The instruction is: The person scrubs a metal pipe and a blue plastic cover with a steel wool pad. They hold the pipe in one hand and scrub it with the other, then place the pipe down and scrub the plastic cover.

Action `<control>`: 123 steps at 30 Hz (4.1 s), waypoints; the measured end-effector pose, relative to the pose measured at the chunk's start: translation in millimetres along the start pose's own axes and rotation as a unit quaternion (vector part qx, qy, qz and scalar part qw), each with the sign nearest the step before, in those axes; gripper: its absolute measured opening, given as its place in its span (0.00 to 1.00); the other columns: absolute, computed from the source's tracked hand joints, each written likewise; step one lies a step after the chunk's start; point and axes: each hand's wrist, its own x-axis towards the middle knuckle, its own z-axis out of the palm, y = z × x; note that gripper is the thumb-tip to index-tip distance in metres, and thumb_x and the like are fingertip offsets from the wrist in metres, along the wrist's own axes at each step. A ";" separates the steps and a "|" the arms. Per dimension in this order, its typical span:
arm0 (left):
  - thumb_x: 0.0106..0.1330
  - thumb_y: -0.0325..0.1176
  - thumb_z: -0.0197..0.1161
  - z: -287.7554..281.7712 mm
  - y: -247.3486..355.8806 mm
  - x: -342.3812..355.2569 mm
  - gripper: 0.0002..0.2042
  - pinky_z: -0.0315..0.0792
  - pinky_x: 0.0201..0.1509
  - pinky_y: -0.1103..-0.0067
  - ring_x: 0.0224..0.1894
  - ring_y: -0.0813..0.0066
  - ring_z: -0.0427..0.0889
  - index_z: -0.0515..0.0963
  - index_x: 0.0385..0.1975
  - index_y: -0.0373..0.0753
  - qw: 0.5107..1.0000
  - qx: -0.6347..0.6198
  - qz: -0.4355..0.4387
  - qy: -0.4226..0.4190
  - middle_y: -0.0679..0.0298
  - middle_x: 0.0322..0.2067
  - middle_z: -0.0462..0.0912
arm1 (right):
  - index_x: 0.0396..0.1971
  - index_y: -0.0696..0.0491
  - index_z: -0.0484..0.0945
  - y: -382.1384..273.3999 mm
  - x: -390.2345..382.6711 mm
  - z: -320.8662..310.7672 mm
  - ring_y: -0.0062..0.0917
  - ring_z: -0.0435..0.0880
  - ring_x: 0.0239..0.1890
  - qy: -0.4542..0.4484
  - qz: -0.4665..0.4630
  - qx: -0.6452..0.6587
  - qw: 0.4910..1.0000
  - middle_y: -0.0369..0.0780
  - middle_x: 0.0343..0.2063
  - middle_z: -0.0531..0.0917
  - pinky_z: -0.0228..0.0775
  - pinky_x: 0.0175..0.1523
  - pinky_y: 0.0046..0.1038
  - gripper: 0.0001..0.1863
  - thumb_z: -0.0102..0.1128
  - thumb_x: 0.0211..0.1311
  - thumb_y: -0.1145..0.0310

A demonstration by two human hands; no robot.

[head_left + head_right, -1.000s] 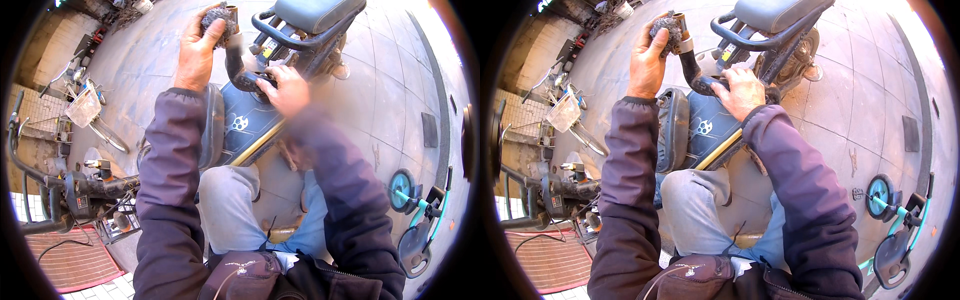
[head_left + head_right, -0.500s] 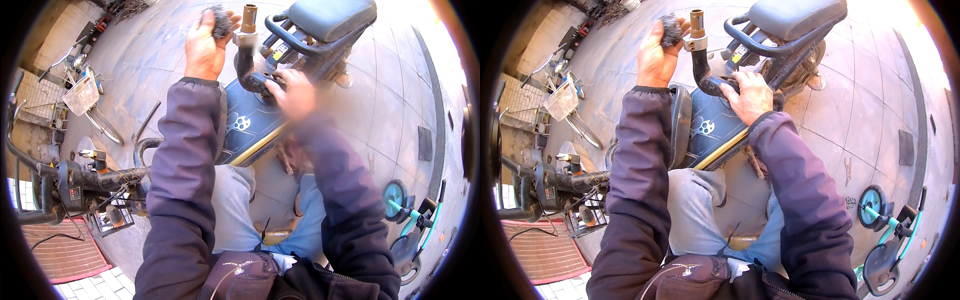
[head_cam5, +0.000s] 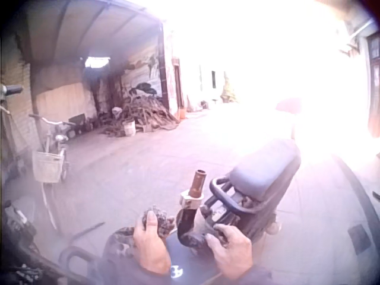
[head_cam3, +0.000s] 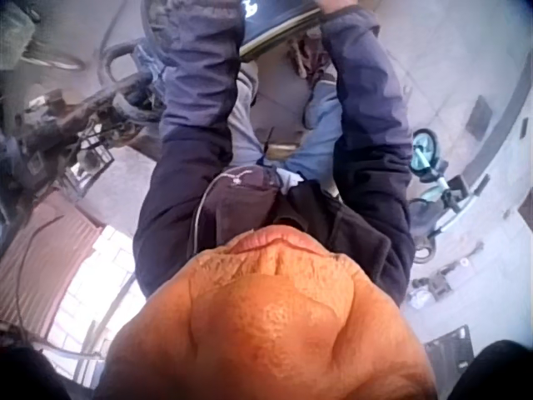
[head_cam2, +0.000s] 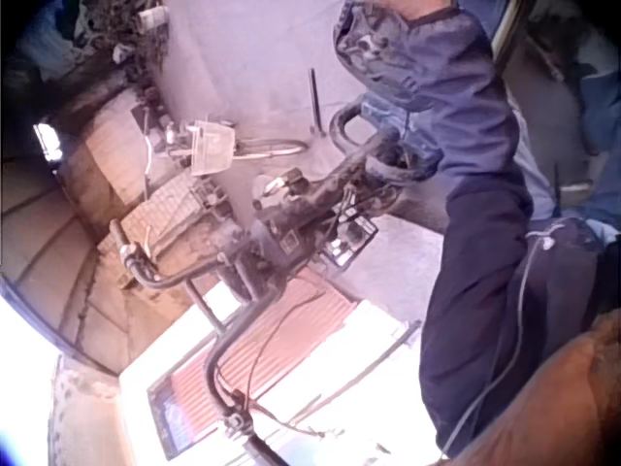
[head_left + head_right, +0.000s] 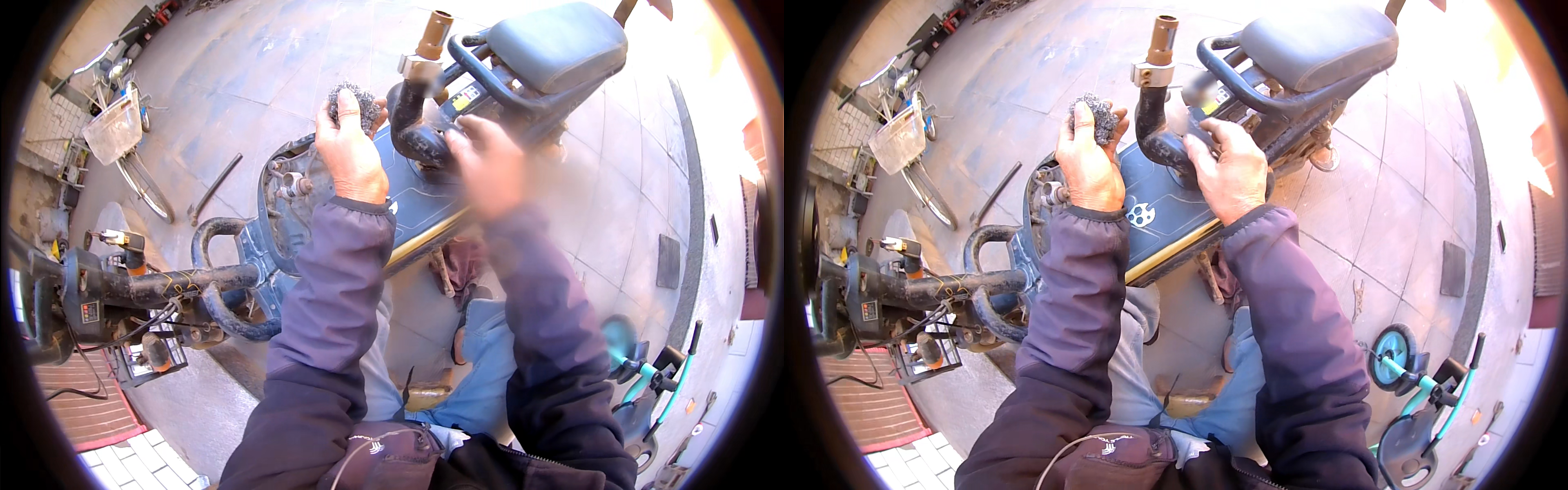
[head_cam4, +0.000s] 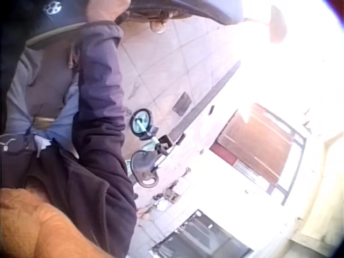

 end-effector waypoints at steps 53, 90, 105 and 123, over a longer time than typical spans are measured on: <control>0.75 0.43 0.51 -3.2 10.0 4.0 0.17 0.81 0.45 0.71 0.42 0.63 0.84 0.72 0.47 0.32 0.995 -0.029 -0.082 -0.042 0.55 0.42 0.81 | 0.47 0.55 0.84 -31.1 28.8 17.0 0.16 0.82 0.36 -0.013 0.125 0.346 0.930 0.35 0.38 0.86 0.70 0.34 0.17 0.13 0.63 0.64 0.69; 0.75 0.41 0.53 0.8 9.7 8.4 0.16 0.79 0.51 0.72 0.46 0.64 0.83 0.71 0.49 0.33 0.992 0.038 0.092 -0.083 0.54 0.45 0.81 | 0.39 0.54 0.84 14.7 -3.3 5.3 0.36 0.79 0.47 -0.044 -0.128 -0.103 0.985 0.39 0.43 0.84 0.72 0.53 0.35 0.12 0.64 0.57 0.65; 0.64 0.39 0.68 53.4 20.0 10.0 0.26 0.73 0.50 0.73 0.42 0.64 0.80 0.68 0.57 0.32 0.830 0.349 0.368 -0.230 0.54 0.43 0.79 | 0.39 0.53 0.84 12.2 -5.7 6.5 0.35 0.79 0.48 -0.043 -0.115 -0.117 0.985 0.38 0.44 0.83 0.73 0.53 0.35 0.12 0.63 0.57 0.64; 0.74 0.44 0.54 48.9 34.2 58.3 0.18 0.76 0.47 0.78 0.43 0.73 0.83 0.73 0.52 0.35 0.898 0.183 0.104 -0.387 0.59 0.43 0.83 | 0.38 0.53 0.84 10.4 -5.4 12.2 0.35 0.78 0.48 -0.035 -0.102 -0.140 0.984 0.38 0.42 0.83 0.74 0.52 0.35 0.12 0.64 0.57 0.64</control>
